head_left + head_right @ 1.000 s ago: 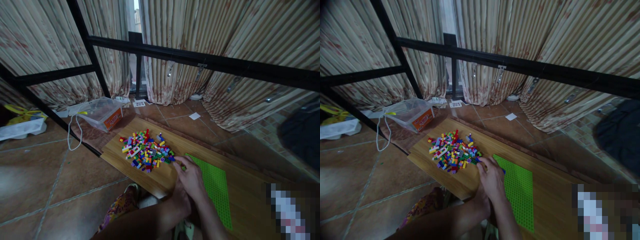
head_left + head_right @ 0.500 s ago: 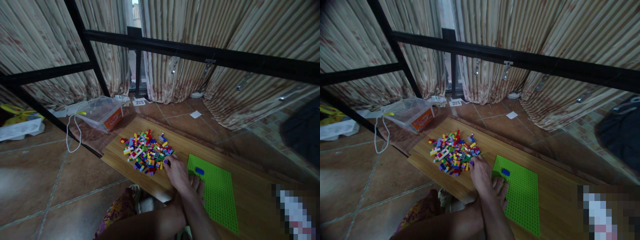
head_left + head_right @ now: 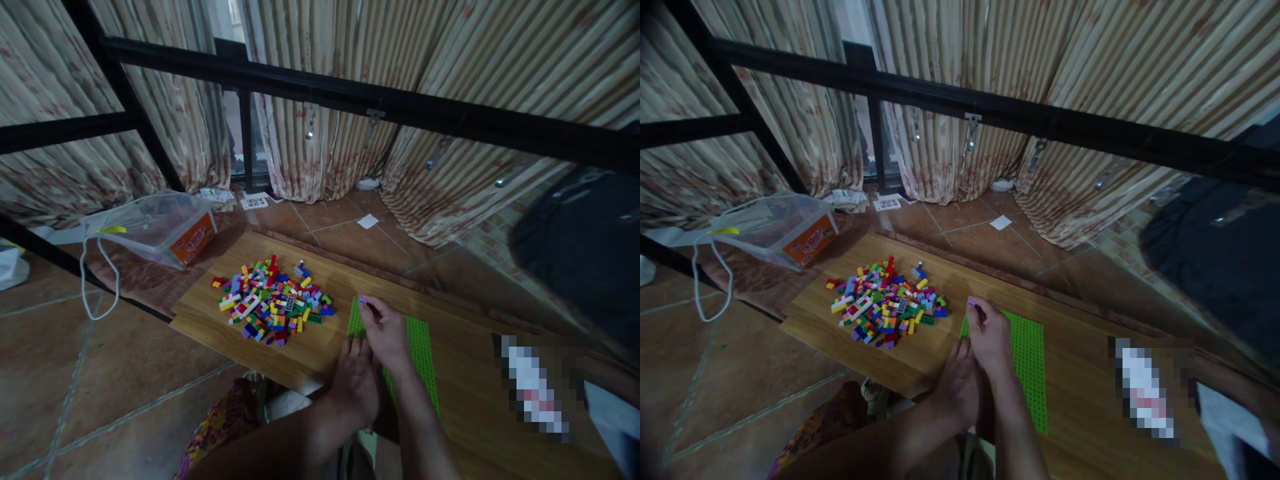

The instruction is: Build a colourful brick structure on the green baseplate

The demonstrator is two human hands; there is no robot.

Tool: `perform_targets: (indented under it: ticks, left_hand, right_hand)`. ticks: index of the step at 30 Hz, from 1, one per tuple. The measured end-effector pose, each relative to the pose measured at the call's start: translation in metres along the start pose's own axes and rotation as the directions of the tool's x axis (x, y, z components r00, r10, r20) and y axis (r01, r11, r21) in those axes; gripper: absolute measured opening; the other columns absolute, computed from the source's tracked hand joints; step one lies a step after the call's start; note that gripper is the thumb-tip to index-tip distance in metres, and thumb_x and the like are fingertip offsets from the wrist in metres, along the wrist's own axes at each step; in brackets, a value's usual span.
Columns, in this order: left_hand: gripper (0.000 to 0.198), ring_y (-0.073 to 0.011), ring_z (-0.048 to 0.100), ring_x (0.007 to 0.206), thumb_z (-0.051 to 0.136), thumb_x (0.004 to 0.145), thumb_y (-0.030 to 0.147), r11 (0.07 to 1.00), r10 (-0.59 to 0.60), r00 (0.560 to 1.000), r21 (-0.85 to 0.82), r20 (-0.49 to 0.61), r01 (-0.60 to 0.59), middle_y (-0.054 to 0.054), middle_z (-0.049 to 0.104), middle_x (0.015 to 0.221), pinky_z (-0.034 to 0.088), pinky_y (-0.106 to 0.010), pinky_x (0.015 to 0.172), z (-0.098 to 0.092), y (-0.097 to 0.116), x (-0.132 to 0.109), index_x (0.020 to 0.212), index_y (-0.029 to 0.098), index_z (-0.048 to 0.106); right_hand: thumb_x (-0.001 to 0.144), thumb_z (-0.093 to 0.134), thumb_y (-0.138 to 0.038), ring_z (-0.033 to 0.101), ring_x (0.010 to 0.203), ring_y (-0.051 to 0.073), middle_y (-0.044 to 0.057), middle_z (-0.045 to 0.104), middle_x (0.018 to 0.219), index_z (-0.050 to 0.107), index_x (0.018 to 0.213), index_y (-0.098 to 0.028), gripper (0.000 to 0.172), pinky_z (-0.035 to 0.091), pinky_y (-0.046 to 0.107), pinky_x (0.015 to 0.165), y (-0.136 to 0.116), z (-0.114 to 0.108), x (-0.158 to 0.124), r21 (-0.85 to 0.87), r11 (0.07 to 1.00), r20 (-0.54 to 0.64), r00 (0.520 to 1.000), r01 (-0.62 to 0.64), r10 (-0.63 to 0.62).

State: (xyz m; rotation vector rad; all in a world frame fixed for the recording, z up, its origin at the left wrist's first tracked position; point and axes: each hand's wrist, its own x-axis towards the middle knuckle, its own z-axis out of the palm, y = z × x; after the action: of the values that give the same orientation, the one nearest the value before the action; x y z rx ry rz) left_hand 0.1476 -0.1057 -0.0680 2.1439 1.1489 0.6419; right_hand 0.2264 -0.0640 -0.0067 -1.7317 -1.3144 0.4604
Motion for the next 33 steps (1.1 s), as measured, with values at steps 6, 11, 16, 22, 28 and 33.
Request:
perform_targets:
  ticks: [6,11,16,22,28,33]
  left_hand:
    - [0.054,-0.0316,0.044,0.119,0.047,0.088,0.031,0.940,0.158,0.979,0.284,0.131,-0.189,-0.016,0.050,0.133,0.035,-0.049,0.106,-0.027,0.005,-0.007,0.137,0.009,0.045]
    - [0.054,-0.0306,0.045,0.118,0.047,0.088,0.032,0.928,0.153,0.981,0.324,0.115,-0.183,-0.016,0.049,0.134,0.036,-0.047,0.104,-0.027,0.006,-0.003,0.137,0.010,0.045]
    - [0.052,-0.0300,0.044,0.117,0.048,0.087,0.031,0.922,0.152,0.984,0.345,0.094,-0.175,-0.016,0.049,0.133,0.035,-0.047,0.104,-0.026,0.008,-0.001,0.135,0.011,0.046]
    - [0.050,-0.0294,0.045,0.116,0.049,0.086,0.029,0.915,0.169,0.981,0.355,0.098,-0.194,-0.015,0.051,0.130,0.036,-0.046,0.102,-0.028,0.008,0.000,0.133,0.011,0.047]
    - [0.050,-0.0291,0.047,0.113,0.051,0.085,0.028,0.911,0.179,0.980,0.362,0.085,-0.197,-0.014,0.052,0.127,0.038,-0.045,0.099,-0.027,0.008,0.001,0.132,0.012,0.048]
    - [0.050,-0.0290,0.048,0.111,0.051,0.084,0.028,0.916,0.163,0.982,0.353,0.100,-0.188,-0.014,0.053,0.126,0.038,-0.045,0.098,-0.029,0.010,0.002,0.132,0.011,0.048]
  right_hand:
    - [0.079,0.053,-0.043,0.063,0.058,0.019,0.005,0.068,0.070,0.062,0.096,-0.017,0.033,0.050,0.032,0.057,0.052,-0.055,0.004,-0.052,0.939,-0.010,0.940,-0.340,0.340]
    - [0.076,0.054,-0.033,0.060,0.051,0.016,0.000,0.064,0.060,0.062,0.085,-0.018,0.020,0.045,0.026,0.048,0.064,-0.057,-0.002,-0.025,0.896,0.153,0.884,-0.444,0.442]
    - [0.078,0.053,-0.027,0.058,0.046,0.013,-0.003,0.062,0.056,0.063,0.083,-0.019,0.014,0.044,0.023,0.044,0.067,-0.044,-0.001,-0.002,0.888,0.189,0.871,-0.461,0.453]
    - [0.078,0.054,-0.024,0.056,0.044,0.011,-0.004,0.061,0.052,0.066,0.079,-0.020,0.013,0.042,0.021,0.043,0.071,-0.043,0.001,0.006,0.889,0.177,0.875,-0.459,0.450]
    - [0.077,0.058,-0.021,0.057,0.044,0.011,-0.004,0.060,0.051,0.067,0.078,-0.020,0.009,0.044,0.020,0.043,0.067,-0.039,0.001,0.030,0.877,0.164,0.868,-0.480,0.469]
    - [0.078,0.057,-0.017,0.058,0.043,0.011,-0.003,0.061,0.052,0.064,0.081,-0.019,0.008,0.047,0.020,0.042,0.061,-0.036,0.000,0.051,0.861,0.154,0.856,-0.506,0.494]
